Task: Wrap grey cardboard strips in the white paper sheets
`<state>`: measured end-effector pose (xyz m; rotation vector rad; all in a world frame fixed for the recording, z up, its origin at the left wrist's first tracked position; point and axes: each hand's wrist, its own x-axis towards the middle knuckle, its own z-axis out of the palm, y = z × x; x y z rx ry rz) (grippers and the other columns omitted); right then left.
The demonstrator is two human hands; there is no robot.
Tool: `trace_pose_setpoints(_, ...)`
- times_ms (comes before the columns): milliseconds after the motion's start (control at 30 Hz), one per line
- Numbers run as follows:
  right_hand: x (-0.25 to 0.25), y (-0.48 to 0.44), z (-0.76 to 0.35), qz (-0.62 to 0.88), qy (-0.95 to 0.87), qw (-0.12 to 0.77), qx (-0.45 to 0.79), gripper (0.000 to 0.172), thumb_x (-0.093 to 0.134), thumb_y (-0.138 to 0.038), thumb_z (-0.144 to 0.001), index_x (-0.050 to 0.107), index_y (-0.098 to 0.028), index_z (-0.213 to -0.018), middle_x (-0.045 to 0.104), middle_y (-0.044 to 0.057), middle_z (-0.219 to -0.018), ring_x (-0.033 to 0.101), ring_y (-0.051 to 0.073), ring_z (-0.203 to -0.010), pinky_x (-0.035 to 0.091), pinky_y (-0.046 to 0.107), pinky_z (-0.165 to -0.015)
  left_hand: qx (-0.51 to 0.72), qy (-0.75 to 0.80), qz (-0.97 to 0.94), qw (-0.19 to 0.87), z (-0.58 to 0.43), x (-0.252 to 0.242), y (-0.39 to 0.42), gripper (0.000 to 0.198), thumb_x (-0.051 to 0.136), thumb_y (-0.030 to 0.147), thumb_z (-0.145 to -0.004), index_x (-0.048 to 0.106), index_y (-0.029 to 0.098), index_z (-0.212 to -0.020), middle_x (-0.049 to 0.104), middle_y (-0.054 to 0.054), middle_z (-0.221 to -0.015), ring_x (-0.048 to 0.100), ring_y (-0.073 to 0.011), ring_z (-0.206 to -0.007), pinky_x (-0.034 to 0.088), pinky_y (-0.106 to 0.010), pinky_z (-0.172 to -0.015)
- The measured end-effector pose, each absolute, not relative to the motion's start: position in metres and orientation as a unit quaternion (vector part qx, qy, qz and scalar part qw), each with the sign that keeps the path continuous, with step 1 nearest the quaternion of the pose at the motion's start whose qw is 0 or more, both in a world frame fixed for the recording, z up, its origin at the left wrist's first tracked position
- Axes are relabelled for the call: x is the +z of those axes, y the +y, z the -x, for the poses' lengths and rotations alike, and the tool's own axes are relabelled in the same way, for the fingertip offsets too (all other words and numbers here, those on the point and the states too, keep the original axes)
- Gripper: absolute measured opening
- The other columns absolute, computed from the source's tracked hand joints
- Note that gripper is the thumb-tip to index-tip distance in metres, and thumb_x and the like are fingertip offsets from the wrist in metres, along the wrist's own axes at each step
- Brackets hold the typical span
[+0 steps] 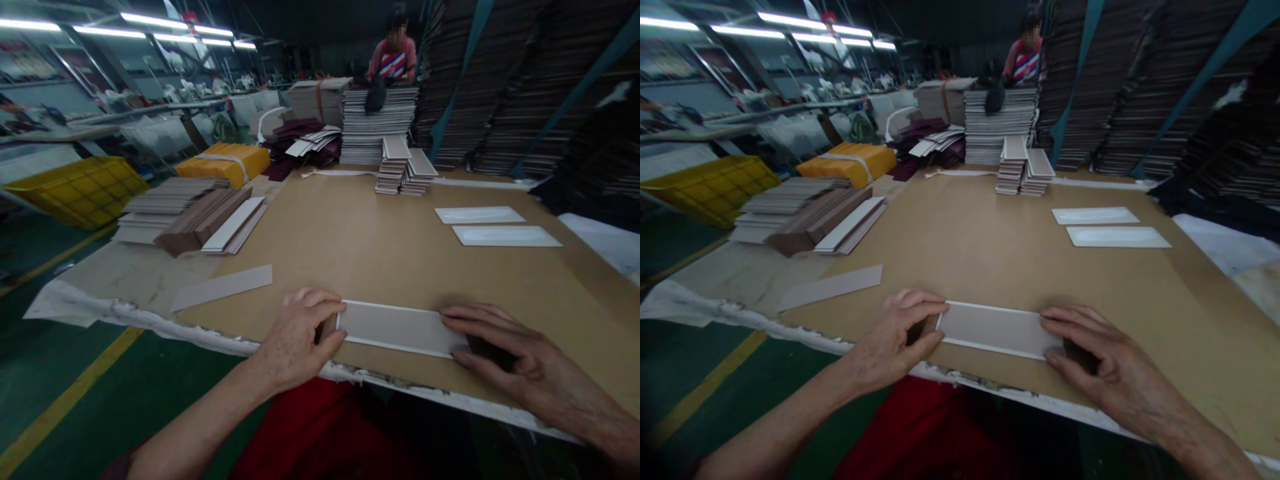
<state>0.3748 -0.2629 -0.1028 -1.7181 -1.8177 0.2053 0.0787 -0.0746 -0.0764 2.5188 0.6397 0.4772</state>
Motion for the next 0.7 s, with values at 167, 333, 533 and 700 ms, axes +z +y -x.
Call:
trace_pose_setpoints(167,-0.102,-0.264,-0.372,0.66,-0.689,0.289,0.077,0.032,0.061,-0.04,-0.097,0.068,-0.029,-0.125,0.064,0.006,-0.133,0.057,0.028,-0.126,0.051,0.054,-0.105,0.173,0.237,-0.925,0.243,-0.079,-0.077,-0.075,0.029,0.064,0.025,-0.087,0.066,0.024,-0.116,0.069,-0.006,-0.117,0.058,-0.0282,-0.11,0.042,-0.052,-0.096)
trace_pose_setpoints(333,-0.097,-0.263,-0.367,0.653,-0.708,0.264,0.052,0.032,0.057,-0.036,-0.098,0.067,-0.026,-0.127,0.064,0.008,-0.134,0.057,0.029,-0.126,0.053,0.054,-0.103,0.173,0.232,-0.928,0.234,-0.079,-0.079,-0.074,0.029,0.063,0.025,-0.087,0.065,0.025,-0.116,0.069,-0.005,-0.117,0.059,-0.0282,-0.109,0.042,-0.053,-0.096)
trace_pose_setpoints(533,-0.098,-0.268,-0.366,0.644,-0.734,0.215,0.018,0.033,0.051,-0.029,-0.102,0.06,-0.022,-0.133,0.058,0.01,-0.139,0.052,0.028,-0.13,0.051,0.055,-0.105,0.171,0.23,-0.93,0.232,-0.079,-0.077,-0.073,0.028,0.063,0.026,-0.088,0.064,0.026,-0.115,0.068,-0.004,-0.117,0.058,-0.0287,-0.11,0.043,-0.052,-0.095)
trace_pose_setpoints(700,-0.101,-0.271,-0.364,0.639,-0.746,0.185,-0.022,0.036,0.05,-0.029,-0.103,0.056,-0.02,-0.137,0.054,0.01,-0.142,0.049,0.029,-0.131,0.048,0.057,-0.106,0.159,0.219,-0.94,0.206,-0.078,-0.078,-0.075,0.029,0.061,0.026,-0.09,0.062,0.024,-0.119,0.066,-0.006,-0.119,0.056,-0.0292,-0.112,0.043,-0.053,-0.096)
